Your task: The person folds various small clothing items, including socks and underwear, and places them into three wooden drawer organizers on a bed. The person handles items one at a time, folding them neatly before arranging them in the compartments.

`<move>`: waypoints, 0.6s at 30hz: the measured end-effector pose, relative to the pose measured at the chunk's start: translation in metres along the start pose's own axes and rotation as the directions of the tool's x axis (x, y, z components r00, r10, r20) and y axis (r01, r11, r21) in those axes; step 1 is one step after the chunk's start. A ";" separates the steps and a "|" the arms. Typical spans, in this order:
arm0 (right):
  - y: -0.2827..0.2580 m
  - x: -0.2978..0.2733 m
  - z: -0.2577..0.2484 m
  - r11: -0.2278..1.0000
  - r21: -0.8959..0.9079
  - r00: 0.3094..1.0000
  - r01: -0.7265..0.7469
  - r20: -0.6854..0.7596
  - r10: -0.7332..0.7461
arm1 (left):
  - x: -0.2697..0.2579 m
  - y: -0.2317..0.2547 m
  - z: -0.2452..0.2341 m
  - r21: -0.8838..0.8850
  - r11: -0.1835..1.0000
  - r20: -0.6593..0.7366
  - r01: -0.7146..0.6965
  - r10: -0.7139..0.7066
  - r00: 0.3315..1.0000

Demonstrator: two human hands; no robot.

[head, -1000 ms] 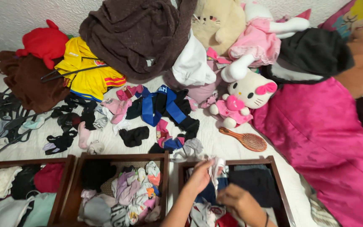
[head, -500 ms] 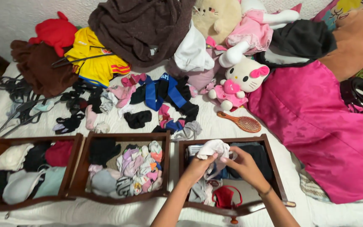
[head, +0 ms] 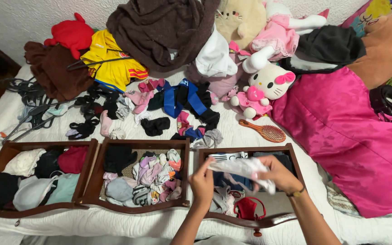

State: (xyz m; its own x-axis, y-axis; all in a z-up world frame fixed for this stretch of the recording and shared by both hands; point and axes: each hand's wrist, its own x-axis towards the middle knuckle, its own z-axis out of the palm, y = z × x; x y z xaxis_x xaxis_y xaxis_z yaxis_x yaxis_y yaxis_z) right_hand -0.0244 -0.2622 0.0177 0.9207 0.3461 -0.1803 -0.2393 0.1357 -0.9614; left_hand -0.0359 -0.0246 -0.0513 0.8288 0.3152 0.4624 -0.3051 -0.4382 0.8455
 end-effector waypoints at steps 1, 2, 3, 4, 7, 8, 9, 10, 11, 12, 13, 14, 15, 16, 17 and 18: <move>-0.002 -0.003 0.002 1.000 -0.002 1.000 0.002 0.000 -0.002 | 0.006 0.009 -0.001 -0.002 1.000 -0.001 -0.001 0.001 1.000; -0.004 -0.006 0.005 0.995 -0.094 0.993 -0.044 0.108 0.054 | 0.012 0.017 -0.001 -0.081 0.996 -0.018 0.049 -0.050 0.999; -0.006 -0.009 0.007 0.979 -0.190 0.971 -0.079 0.208 0.119 | 0.017 0.026 -0.001 -0.162 0.982 -0.031 0.098 -0.104 0.994; -0.002 -0.006 0.004 0.978 -0.193 0.971 -0.078 0.206 0.118 | 0.023 0.038 -0.001 -0.164 0.982 -0.031 0.097 -0.103 0.994; 0.007 0.003 -0.002 0.922 -0.280 0.894 -0.266 0.286 0.345 | 0.038 0.058 0.002 -0.266 0.962 0.076 0.067 -0.048 0.996; 0.006 0.006 -0.003 0.944 -0.284 0.912 -0.169 0.317 0.259 | 0.043 0.054 0.007 -0.308 0.951 0.159 -0.033 0.086 0.984; 0.007 0.008 -0.003 0.957 -0.282 0.921 -0.073 0.349 0.173 | 0.046 0.050 0.011 -0.355 0.926 0.237 -0.125 0.218 0.947; -0.001 0.013 -0.002 0.957 -0.282 0.920 -0.072 0.351 0.172 | 0.051 0.047 0.014 -0.354 0.927 0.236 -0.125 0.218 0.947; -0.010 0.017 -0.003 0.908 -0.388 0.937 0.159 0.348 -0.015 | 0.057 0.045 0.018 -0.381 0.911 0.259 -0.161 0.273 0.926; -0.020 0.021 -0.003 0.793 -0.484 0.909 0.370 0.366 -0.201 | 0.062 0.044 0.022 -0.408 0.892 0.280 -0.196 0.326 0.903; -0.022 0.027 -0.001 0.791 -0.485 0.908 0.374 0.366 -0.205 | 0.065 0.038 0.026 -0.409 0.890 0.279 -0.200 0.330 0.902; -0.024 0.033 0.000 0.808 -0.460 0.906 0.367 0.372 -0.200 | 0.068 0.031 0.031 -0.419 0.881 0.279 -0.219 0.354 0.892; -0.025 0.038 0.003 0.826 -0.435 0.906 0.358 0.377 -0.195 | 0.070 0.025 0.034 -0.429 0.872 0.281 -0.235 0.377 0.883; -0.018 0.044 -0.004 0.826 -0.434 0.906 0.360 0.376 -0.197 | 0.075 0.022 0.034 -0.430 0.871 0.282 -0.237 0.379 0.881; -0.012 0.049 -0.010 0.904 -0.362 0.938 0.227 0.331 -0.103 | 0.080 0.018 0.033 -0.428 0.881 0.302 -0.201 0.349 0.887; -0.004 0.054 -0.016 0.956 -0.279 0.956 0.087 0.294 -0.001 | 0.084 0.014 0.032 -0.425 0.890 0.322 -0.164 0.318 0.892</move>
